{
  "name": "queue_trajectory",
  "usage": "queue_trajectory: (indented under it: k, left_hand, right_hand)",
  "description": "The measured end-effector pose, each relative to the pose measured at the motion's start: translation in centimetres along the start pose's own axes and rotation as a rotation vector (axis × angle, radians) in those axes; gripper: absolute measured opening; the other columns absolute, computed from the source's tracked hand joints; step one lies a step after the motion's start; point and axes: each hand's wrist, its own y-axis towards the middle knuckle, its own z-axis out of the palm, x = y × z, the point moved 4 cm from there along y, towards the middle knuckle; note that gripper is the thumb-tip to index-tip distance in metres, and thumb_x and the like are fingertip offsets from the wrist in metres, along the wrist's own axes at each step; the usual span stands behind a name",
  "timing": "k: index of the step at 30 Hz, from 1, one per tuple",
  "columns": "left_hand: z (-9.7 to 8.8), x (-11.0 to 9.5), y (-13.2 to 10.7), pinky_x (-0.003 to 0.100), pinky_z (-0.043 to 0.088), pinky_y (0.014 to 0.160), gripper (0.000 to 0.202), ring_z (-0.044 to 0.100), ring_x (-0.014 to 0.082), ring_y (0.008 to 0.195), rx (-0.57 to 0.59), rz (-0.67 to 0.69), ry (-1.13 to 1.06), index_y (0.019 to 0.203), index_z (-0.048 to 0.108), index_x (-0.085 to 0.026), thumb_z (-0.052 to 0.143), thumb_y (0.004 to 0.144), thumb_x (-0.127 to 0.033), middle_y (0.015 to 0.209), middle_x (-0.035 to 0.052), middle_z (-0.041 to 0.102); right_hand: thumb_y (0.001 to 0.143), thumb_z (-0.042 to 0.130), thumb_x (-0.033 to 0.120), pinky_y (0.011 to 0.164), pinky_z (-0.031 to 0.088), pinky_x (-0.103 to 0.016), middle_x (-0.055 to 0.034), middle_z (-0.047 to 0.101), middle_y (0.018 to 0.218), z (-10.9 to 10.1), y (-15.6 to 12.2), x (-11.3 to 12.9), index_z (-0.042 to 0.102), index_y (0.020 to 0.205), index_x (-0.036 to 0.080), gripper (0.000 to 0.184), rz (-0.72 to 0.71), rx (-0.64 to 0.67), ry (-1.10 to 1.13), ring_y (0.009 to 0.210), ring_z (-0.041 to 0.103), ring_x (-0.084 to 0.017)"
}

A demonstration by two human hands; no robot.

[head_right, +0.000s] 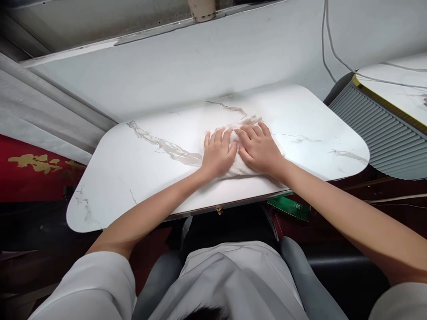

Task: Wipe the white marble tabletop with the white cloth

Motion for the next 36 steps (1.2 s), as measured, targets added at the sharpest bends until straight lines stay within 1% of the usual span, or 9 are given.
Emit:
queue_trajectory:
  k: [5, 9, 13, 17, 19, 22, 30, 34, 36]
  left_hand:
    - [-0.2, -2.5, -4.0, 0.051, 0.013, 0.126, 0.05, 0.033, 0.0277, 0.147, 0.032, 0.043, 0.0, 0.146, 0.044, -0.013, 0.039, 0.1, -0.033, 0.154, 0.0151, 0.043]
    - [-0.1, -4.1, -5.9, 0.053, 0.013, 0.126, 0.051, 0.032, 0.0288, 0.147, 0.038, 0.092, -0.021, 0.146, 0.043, -0.011, 0.04, 0.1, -0.033, 0.154, 0.017, 0.042]
    - [0.0, -4.8, -6.3, 0.054, 0.013, 0.126, 0.052, 0.032, 0.0297, 0.147, 0.051, 0.093, -0.032, 0.146, 0.043, -0.012, 0.041, 0.099, -0.033, 0.154, 0.0173, 0.042]
    - [0.3, -4.9, -5.3, 0.055, 0.012, 0.125, 0.053, 0.031, 0.0298, 0.147, 0.079, 0.096, -0.036, 0.147, 0.041, -0.011, 0.04, 0.099, -0.033, 0.155, 0.0173, 0.041]
    - [0.5, -4.9, -4.2, 0.055, 0.012, 0.125, 0.052, 0.031, 0.0295, 0.147, 0.09, 0.102, -0.045, 0.146, 0.042, -0.012, 0.039, 0.099, -0.033, 0.155, 0.017, 0.041]
    - [1.0, -4.8, -1.6, 0.053, 0.012, 0.125, 0.048, 0.031, 0.0264, 0.147, 0.084, 0.096, -0.05, 0.145, 0.043, -0.017, 0.036, 0.1, -0.033, 0.155, 0.013, 0.043]
    - [2.7, -3.4, 8.3, 0.045, 0.014, 0.126, 0.044, 0.033, 0.0198, 0.146, 0.076, 0.099, -0.08, 0.143, 0.045, -0.026, 0.033, 0.1, -0.031, 0.151, 0.0047, 0.048]
    - [3.4, -2.6, 12.4, 0.046, 0.014, 0.125, 0.044, 0.036, 0.0202, 0.144, 0.059, 0.077, -0.1, 0.143, 0.045, -0.023, 0.032, 0.101, -0.031, 0.148, 0.0064, 0.05]
    - [3.7, -2.3, 13.9, 0.047, 0.014, 0.125, 0.044, 0.036, 0.0209, 0.143, 0.039, 0.06, -0.114, 0.143, 0.044, -0.02, 0.033, 0.101, -0.029, 0.147, 0.008, 0.05]
  right_hand:
    - [0.097, 0.028, 0.032, 0.116, 0.026, -0.052, -0.0161, 0.055, 0.135, -2.2, -4.5, 1.7, 0.049, 0.138, 0.012, 0.051, -0.025, -0.024, -0.039, 0.126, 0.049, -0.03]
    - [0.097, 0.029, 0.033, 0.114, 0.028, -0.054, -0.0175, 0.056, 0.134, -3.4, -6.8, 2.2, 0.049, 0.137, 0.011, 0.05, -0.027, -0.028, -0.039, 0.123, 0.05, -0.031]
    - [0.097, 0.03, 0.034, 0.113, 0.028, -0.055, -0.0162, 0.057, 0.132, -3.8, -7.5, 1.9, 0.05, 0.137, 0.013, 0.049, -0.009, -0.024, -0.017, 0.122, 0.052, -0.032]
    - [0.095, 0.032, 0.035, 0.113, 0.028, -0.055, -0.0155, 0.058, 0.132, -3.5, -6.9, 0.8, 0.05, 0.137, 0.015, 0.049, 0.004, 0.007, -0.001, 0.121, 0.053, -0.032]
    - [0.095, 0.033, 0.035, 0.114, 0.028, -0.056, -0.0153, 0.058, 0.132, -3.2, -6.2, -0.2, 0.05, 0.137, 0.015, 0.05, 0.026, 0.011, 0.004, 0.122, 0.053, -0.032]
    - [0.094, 0.035, 0.037, 0.114, 0.028, -0.056, -0.0129, 0.058, 0.132, -2.4, -4.7, -2.4, 0.049, 0.139, 0.019, 0.05, 0.059, 0.034, 0.005, 0.124, 0.052, -0.032]
    - [0.097, 0.034, 0.035, 0.117, 0.025, -0.054, -0.0086, 0.06, 0.128, 0.5, 1.8, -9.0, 0.05, 0.136, 0.025, 0.044, 0.186, 0.009, -0.011, 0.127, 0.049, -0.029]
    - [0.1, 0.035, 0.033, 0.118, 0.023, -0.049, -0.0094, 0.057, 0.133, 1.7, 5.2, -11.7, 0.049, 0.136, 0.019, 0.041, 0.229, 0.061, -0.033, 0.127, 0.047, -0.026]
    - [0.102, 0.034, 0.034, 0.116, 0.024, -0.047, -0.0088, 0.056, 0.135, 2.3, 6.6, -12.9, 0.048, 0.137, 0.02, 0.04, 0.249, 0.093, -0.044, 0.126, 0.046, -0.025]
